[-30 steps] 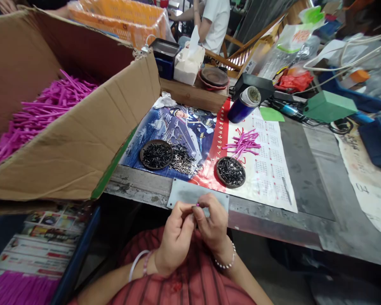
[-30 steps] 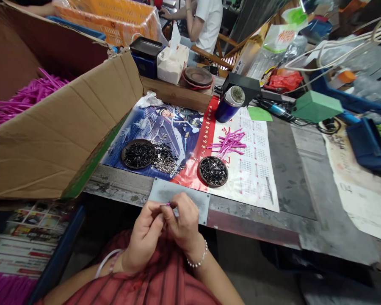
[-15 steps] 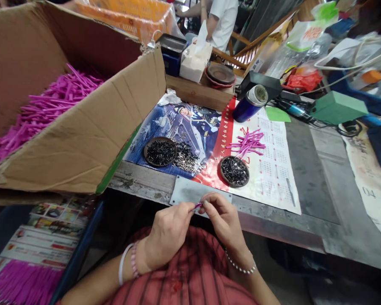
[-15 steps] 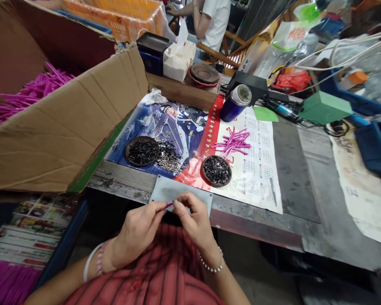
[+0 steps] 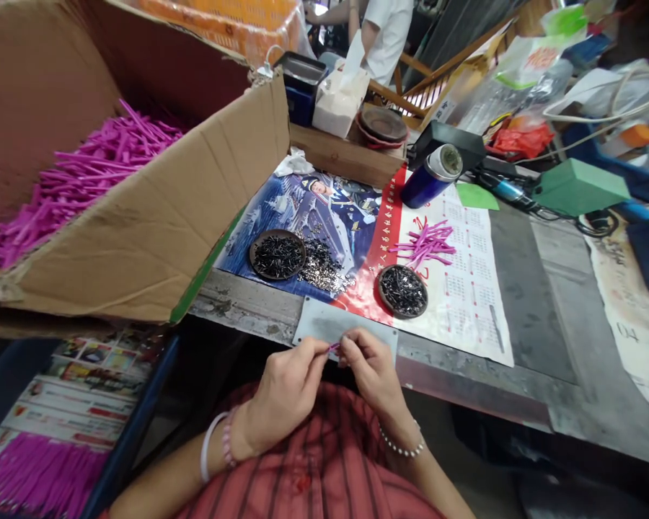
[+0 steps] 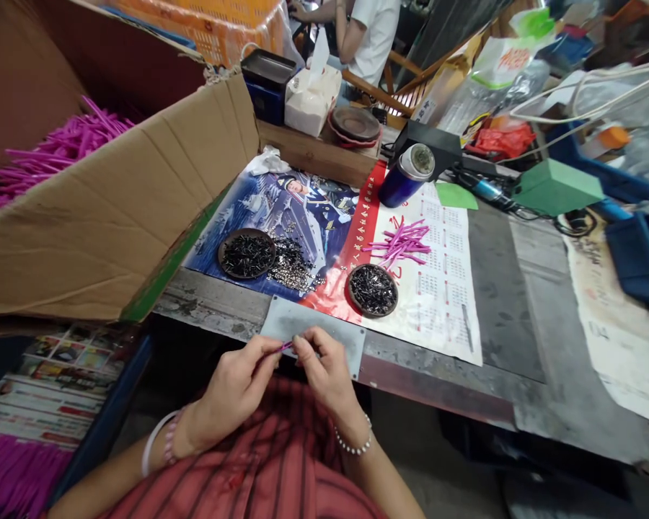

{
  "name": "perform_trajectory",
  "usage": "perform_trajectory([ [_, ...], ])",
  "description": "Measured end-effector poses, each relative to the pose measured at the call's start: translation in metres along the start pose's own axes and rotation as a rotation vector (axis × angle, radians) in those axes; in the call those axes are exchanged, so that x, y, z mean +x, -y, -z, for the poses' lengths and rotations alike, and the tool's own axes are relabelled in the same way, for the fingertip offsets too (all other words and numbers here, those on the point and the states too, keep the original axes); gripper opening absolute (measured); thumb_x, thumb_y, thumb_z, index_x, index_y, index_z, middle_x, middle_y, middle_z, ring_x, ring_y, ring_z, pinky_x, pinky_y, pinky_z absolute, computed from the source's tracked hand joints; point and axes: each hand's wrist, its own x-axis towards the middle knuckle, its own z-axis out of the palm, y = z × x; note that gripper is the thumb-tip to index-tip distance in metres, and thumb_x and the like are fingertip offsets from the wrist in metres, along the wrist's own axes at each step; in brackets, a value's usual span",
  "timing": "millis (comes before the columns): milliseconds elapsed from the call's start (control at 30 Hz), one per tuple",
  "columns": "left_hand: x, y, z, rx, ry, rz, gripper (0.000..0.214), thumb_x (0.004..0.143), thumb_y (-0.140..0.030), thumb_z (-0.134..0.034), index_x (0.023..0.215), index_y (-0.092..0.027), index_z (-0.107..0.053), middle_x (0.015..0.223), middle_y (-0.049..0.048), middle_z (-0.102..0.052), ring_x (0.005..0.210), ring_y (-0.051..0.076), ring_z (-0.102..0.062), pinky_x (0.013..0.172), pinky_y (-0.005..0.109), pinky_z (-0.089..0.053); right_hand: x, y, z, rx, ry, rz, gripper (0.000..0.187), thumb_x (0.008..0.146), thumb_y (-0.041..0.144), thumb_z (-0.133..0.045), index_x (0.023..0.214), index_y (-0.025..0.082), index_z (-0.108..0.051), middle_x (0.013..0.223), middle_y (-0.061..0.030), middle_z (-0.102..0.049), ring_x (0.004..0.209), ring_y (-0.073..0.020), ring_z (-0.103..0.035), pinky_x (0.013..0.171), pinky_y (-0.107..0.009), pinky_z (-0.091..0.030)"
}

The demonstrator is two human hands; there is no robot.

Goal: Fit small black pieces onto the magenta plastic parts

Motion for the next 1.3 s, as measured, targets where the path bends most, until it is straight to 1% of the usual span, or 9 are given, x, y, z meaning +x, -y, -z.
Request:
perform_trajectory([
  [133,0.0,-0.001,0.003,-0.348,0.024,0.204,0.013,0.1,-0.016,-0.044,0.106,-0.019,-0.056,0.079,-0.0005,-0.066,0.068,0.012,-0.065,0.064,0.02,-0.048,0.0,-0.001,-0.018,-0.008,-0.049,0.047,0.025,0.098,0.041,-0.055,0.085,0.02,-0.059,0.072,-0.0004,-0.06,0.064,-0.0157,-0.058,0.061,-0.027,-0.047],
  [267,-0.008,-0.005,0.002,-0.495,-0.027,0.293,0.013,0.098,-0.018,-0.045,0.102,-0.017,-0.057,0.08,0.003,-0.069,0.069,0.014,-0.065,0.066,0.023,-0.048,-0.004,0.005,-0.028,-0.088,-0.062,0.034,0.044,0.1,0.05,-0.047,0.066,0.022,-0.051,0.057,0.0016,-0.051,0.051,-0.0142,-0.047,0.05,-0.027,-0.039],
  [500,-0.033,0.014,0.021,-0.716,-0.065,0.429,0.039,0.078,-0.019,-0.071,0.116,-0.015,-0.061,0.068,-0.0025,-0.061,0.055,0.01,-0.054,0.054,0.021,-0.042,0.001,0.008,-0.034,-0.038,0.181,-0.16,0.034,0.088,0.054,-0.065,0.073,0.024,-0.063,0.064,-0.0024,-0.058,0.057,-0.02,-0.054,0.052,-0.029,-0.045],
  [667,-0.077,0.037,0.074,-1.085,-0.169,0.63,0.045,0.075,-0.048,-0.08,0.1,-0.013,-0.068,0.071,0.0013,-0.064,0.05,0.008,-0.052,0.05,0.021,-0.043,0.013,0.011,-0.079,-0.054,0.481,-0.086,0.039,0.091,0.059,-0.057,0.075,0.024,-0.065,0.064,-0.0028,-0.061,0.058,-0.0198,-0.059,0.053,-0.029,-0.05],
  [800,-0.148,0.067,0.148,-0.504,-0.429,0.588,0.028,0.089,-0.042,-0.065,0.094,-0.015,-0.071,0.088,0.007,-0.069,0.072,0.015,-0.063,0.068,0.028,-0.052,0.017,0.011,-0.121,-0.111,0.813,-0.025,0.043,0.093,0.06,-0.053,0.111,0.023,-0.066,0.092,-0.0074,-0.074,0.077,-0.0233,-0.07,0.069,-0.032,-0.058],
  [900,-0.214,0.096,0.2,0.284,-0.321,0.773,0.031,0.1,-0.035,-0.042,0.099,-0.019,-0.068,0.105,0.0075,-0.071,0.103,0.02,-0.064,0.095,0.034,-0.05,0.019,0.009,-0.132,-0.183,0.881,-0.03,0.038,0.096,0.056,-0.053,0.109,0.023,-0.067,0.1,-0.0077,-0.074,0.089,-0.0248,-0.071,0.077,-0.032,-0.058],
  [967,-0.254,0.115,0.219,0.418,-0.28,0.916,0.026,0.099,-0.026,-0.043,0.099,-0.017,-0.067,0.106,0.0106,-0.071,0.105,0.023,-0.063,0.099,0.038,-0.047,0.02,0.007,-0.131,-0.207,0.885,-0.018,0.036,0.096,0.055,-0.052,0.103,0.023,-0.068,0.095,-0.0064,-0.074,0.087,-0.024,-0.071,0.077,-0.031,-0.057],
  [1133,-0.312,0.148,0.216,0.578,-0.106,1.214,0.014,0.092,-0.015,-0.05,0.089,-0.018,-0.064,0.095,0.0094,-0.072,0.099,0.025,-0.066,0.091,0.035,-0.048,0.018,0.005,-0.123,-0.275,0.95,0.034,0.033,0.098,0.051,-0.05,0.096,0.024,-0.067,0.086,-0.0045,-0.072,0.077,-0.022,-0.069,0.069,-0.029,-0.055],
  [1300,-0.303,0.141,0.208,0.62,0.039,1.308,0.011,0.092,-0.012,-0.056,0.09,-0.019,-0.064,0.096,0.0067,-0.073,0.097,0.022,-0.067,0.087,0.032,-0.049,0.014,0.016,-0.104,-0.364,0.986,0.065,0.022,0.1,0.04,-0.052,0.095,0.026,-0.067,0.085,-0.0027,-0.072,0.075,-0.0199,-0.068,0.068,-0.027,-0.053],
])
